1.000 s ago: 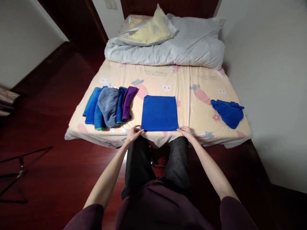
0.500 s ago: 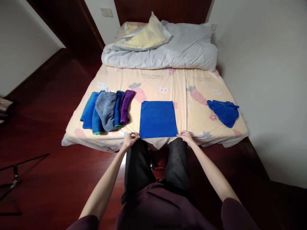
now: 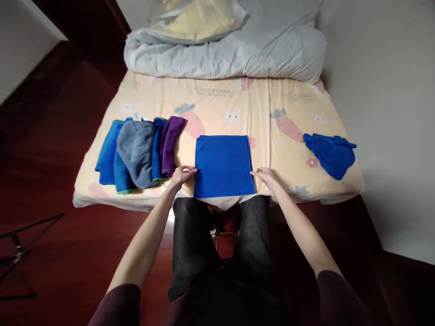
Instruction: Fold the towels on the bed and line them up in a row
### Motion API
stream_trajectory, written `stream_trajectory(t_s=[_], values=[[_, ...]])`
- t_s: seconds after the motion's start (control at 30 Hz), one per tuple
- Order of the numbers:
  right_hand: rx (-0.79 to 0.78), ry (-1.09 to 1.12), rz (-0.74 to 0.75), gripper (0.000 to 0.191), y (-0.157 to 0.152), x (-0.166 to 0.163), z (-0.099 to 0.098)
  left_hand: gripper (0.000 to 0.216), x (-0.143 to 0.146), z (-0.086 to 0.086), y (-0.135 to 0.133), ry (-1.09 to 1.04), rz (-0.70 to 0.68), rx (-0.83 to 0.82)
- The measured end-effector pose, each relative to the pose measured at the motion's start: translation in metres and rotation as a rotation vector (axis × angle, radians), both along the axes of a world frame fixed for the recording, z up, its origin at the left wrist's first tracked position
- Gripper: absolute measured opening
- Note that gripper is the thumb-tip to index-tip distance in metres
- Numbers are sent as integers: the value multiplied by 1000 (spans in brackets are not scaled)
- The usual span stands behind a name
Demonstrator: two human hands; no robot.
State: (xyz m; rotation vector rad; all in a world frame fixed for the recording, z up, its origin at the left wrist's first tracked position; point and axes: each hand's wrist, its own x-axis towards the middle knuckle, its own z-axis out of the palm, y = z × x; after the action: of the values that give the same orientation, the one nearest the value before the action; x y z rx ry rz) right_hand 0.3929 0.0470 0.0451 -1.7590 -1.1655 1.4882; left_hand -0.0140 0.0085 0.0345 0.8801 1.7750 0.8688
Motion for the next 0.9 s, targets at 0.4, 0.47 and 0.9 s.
stream_trajectory(t_s=[0.4, 0.47, 0.9], values=[[20, -88, -84, 52, 133, -35, -15, 28, -7, -12, 130, -65, 91, 36], [49, -98, -99, 52, 153, -41, -19, 23, -8, -15, 147, -94, 108, 70], [167, -94, -256, 42, 202, -63, -28, 7, 3, -15, 187, -16, 165, 136]])
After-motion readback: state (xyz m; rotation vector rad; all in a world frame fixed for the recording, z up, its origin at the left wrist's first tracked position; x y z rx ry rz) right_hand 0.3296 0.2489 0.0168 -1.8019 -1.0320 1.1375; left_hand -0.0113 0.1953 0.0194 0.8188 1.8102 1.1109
